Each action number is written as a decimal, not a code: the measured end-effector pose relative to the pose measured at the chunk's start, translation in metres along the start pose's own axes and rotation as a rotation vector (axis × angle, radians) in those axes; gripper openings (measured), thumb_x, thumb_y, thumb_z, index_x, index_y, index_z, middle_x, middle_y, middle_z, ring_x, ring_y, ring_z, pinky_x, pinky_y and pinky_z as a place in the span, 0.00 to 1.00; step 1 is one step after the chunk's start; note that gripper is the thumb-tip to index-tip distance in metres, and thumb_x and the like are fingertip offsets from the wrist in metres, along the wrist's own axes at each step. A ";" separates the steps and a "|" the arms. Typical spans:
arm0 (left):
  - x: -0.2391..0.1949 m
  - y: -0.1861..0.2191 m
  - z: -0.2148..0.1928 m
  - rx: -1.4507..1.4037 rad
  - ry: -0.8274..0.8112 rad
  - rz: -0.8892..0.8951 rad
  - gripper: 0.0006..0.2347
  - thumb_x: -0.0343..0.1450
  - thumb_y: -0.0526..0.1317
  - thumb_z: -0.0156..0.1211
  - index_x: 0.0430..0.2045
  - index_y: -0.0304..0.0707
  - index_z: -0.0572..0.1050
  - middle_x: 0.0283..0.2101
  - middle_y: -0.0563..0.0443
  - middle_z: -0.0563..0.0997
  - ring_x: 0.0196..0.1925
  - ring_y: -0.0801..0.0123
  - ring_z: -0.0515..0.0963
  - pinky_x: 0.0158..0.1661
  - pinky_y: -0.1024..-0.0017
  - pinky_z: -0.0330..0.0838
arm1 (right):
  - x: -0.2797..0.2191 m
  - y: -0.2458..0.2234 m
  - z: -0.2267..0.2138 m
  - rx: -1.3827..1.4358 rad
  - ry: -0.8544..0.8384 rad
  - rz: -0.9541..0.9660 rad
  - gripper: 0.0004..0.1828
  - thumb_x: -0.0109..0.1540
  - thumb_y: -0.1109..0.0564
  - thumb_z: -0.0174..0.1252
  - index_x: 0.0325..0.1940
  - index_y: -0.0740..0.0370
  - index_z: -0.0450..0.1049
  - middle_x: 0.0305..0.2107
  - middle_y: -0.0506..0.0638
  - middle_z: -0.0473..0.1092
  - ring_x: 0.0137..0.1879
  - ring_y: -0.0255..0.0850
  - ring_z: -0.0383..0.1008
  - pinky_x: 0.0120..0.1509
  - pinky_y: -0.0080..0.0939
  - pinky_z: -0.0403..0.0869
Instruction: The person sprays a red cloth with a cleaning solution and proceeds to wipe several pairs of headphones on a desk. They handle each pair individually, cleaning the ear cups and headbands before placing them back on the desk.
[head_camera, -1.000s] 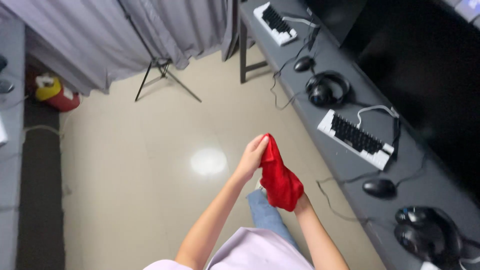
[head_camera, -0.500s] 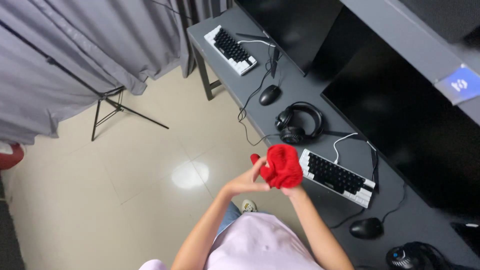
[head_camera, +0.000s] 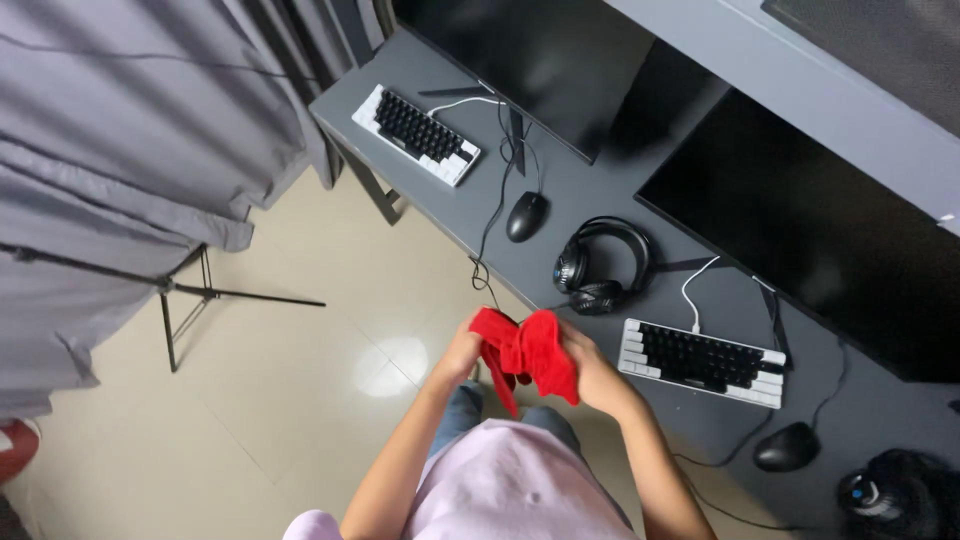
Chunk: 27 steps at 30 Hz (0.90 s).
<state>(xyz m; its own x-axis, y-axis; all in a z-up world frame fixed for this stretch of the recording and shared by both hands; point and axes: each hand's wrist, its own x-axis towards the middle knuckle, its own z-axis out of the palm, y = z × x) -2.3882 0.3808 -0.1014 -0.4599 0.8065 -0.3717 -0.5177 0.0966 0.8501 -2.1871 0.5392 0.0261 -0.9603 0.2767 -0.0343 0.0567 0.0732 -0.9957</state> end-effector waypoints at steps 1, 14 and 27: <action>0.001 0.017 -0.009 0.007 -0.011 -0.010 0.09 0.73 0.31 0.50 0.45 0.33 0.74 0.43 0.50 0.80 0.46 0.69 0.80 0.48 0.70 0.74 | 0.006 -0.015 0.001 0.005 0.015 0.003 0.18 0.66 0.67 0.49 0.61 0.69 0.68 0.54 0.54 0.65 0.57 0.42 0.67 0.58 0.38 0.67; -0.005 0.149 0.019 0.321 -0.357 -0.050 0.14 0.72 0.26 0.50 0.51 0.37 0.68 0.51 0.46 0.76 0.55 0.62 0.78 0.55 0.64 0.72 | 0.069 -0.022 0.073 -0.067 0.338 -0.038 0.37 0.59 0.62 0.66 0.68 0.63 0.56 0.60 0.60 0.67 0.66 0.51 0.69 0.67 0.47 0.69; 0.018 0.099 0.066 1.095 -0.769 0.296 0.23 0.57 0.30 0.70 0.47 0.35 0.73 0.50 0.40 0.78 0.55 0.46 0.76 0.53 0.61 0.70 | -0.051 -0.041 0.046 -0.308 0.857 0.154 0.12 0.62 0.65 0.56 0.50 0.68 0.73 0.47 0.54 0.74 0.47 0.42 0.77 0.52 0.37 0.73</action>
